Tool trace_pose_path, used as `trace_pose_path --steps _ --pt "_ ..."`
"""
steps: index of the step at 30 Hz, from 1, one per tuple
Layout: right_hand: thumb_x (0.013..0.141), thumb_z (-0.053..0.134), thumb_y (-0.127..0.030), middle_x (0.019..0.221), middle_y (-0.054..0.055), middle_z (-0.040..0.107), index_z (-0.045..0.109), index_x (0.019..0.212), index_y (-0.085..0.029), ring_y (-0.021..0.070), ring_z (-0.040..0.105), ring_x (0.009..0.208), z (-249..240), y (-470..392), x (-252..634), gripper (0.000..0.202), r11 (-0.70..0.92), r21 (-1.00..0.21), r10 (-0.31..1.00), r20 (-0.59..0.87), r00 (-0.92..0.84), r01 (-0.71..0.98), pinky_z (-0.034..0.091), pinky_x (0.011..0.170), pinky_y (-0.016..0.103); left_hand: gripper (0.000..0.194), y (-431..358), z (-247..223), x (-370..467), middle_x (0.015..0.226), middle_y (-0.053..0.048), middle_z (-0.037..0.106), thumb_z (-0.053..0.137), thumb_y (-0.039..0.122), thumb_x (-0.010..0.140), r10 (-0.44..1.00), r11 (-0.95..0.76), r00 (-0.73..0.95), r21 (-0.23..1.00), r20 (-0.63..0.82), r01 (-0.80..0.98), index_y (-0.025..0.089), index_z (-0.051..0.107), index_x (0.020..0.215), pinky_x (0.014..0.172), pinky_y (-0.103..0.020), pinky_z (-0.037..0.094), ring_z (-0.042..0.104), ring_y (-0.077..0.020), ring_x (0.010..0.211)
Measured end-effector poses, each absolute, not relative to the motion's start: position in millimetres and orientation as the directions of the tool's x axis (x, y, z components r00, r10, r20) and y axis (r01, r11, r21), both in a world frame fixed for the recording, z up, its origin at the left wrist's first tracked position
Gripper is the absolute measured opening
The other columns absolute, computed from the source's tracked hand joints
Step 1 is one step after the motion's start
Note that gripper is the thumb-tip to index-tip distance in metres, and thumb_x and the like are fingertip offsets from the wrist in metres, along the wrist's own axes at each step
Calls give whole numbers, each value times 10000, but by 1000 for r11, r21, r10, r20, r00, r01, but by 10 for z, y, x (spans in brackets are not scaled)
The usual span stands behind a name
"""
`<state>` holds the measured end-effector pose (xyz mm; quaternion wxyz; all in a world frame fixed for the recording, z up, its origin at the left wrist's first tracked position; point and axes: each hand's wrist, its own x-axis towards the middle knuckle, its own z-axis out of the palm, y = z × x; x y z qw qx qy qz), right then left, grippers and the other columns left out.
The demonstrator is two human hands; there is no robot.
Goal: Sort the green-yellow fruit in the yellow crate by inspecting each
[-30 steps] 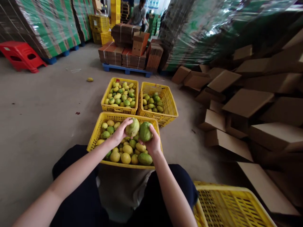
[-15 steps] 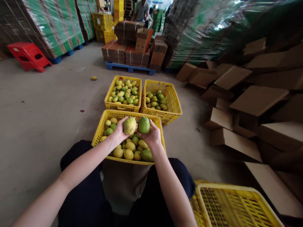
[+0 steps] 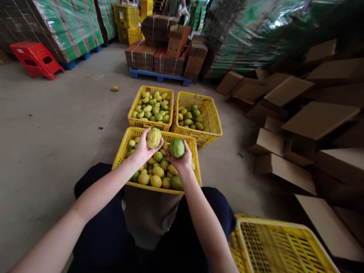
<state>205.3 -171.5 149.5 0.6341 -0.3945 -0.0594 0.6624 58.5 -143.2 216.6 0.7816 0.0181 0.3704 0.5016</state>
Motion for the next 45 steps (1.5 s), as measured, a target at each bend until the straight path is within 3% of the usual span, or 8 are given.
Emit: trace_pose_path --steps 7,15,21,25,29,33,40,45 --pt "835 618 -593 748 27 738 681 906 -232 202 668 593 1553 -1697 2062 373 -226 -662 898 -427 111 -714 551 516 338 332 -1403 2088 604 825 -76 724 453 294 981 759 574 322 346 -566 -742 160 685 1177 623 -280 593 720 -197 758" --pt "743 722 -414 778 13 715 698 910 -222 185 659 660 1716 -1825 2082 256 -147 -666 946 -311 93 -731 503 500 280 204 -1421 2101 616 712 -48 691 609 301 936 802 552 316 428 -506 -716 127 666 847 695 -271 610 709 -162 685" --pt "745 615 -568 719 38 662 659 821 -221 190 588 619 1559 -1778 2076 358 -96 -560 935 -335 119 -823 539 586 350 262 -1441 2065 617 760 -40 698 633 402 921 799 562 341 414 -495 -716 148 669 868 580 -245 575 674 -145 650" --pt "758 676 -531 748 25 684 627 813 -251 214 637 706 1480 -1728 2034 290 -94 -601 912 -372 173 -794 572 669 374 225 -1426 2021 634 764 -8 687 681 419 920 812 507 237 441 -534 -741 201 685 975 713 -307 619 679 -145 697" --pt "770 712 -519 852 21 736 657 940 -258 227 690 786 1534 -1726 1988 316 -137 -607 937 -336 97 -783 598 746 402 251 -1406 1996 639 804 -23 708 486 351 1027 781 526 273 356 -561 -772 208 682 1091 819 -375 632 730 -186 832" --pt "788 663 -594 861 33 755 695 1026 -237 243 717 786 1681 -1771 2009 431 -216 -595 953 -301 -35 -774 610 704 399 322 -1435 2058 611 808 -68 735 387 214 1011 759 580 383 277 -527 -766 166 672 1151 746 -329 645 754 -210 846" --pt "767 652 -405 892 79 775 716 918 -189 295 732 943 1811 -1850 2020 271 -151 -558 962 -272 7 -816 638 816 466 438 -1452 2142 592 913 -177 740 431 317 995 744 579 413 200 -525 -791 35 576 1297 656 -267 648 762 -254 892" --pt "906 604 -412 901 92 780 689 959 -178 258 739 1003 1799 -1808 2000 254 -126 -461 938 -344 45 -878 659 821 390 406 -1375 2098 613 1010 -163 716 378 316 1037 729 546 394 129 -559 -828 84 554 1320 637 -240 643 749 -214 882"
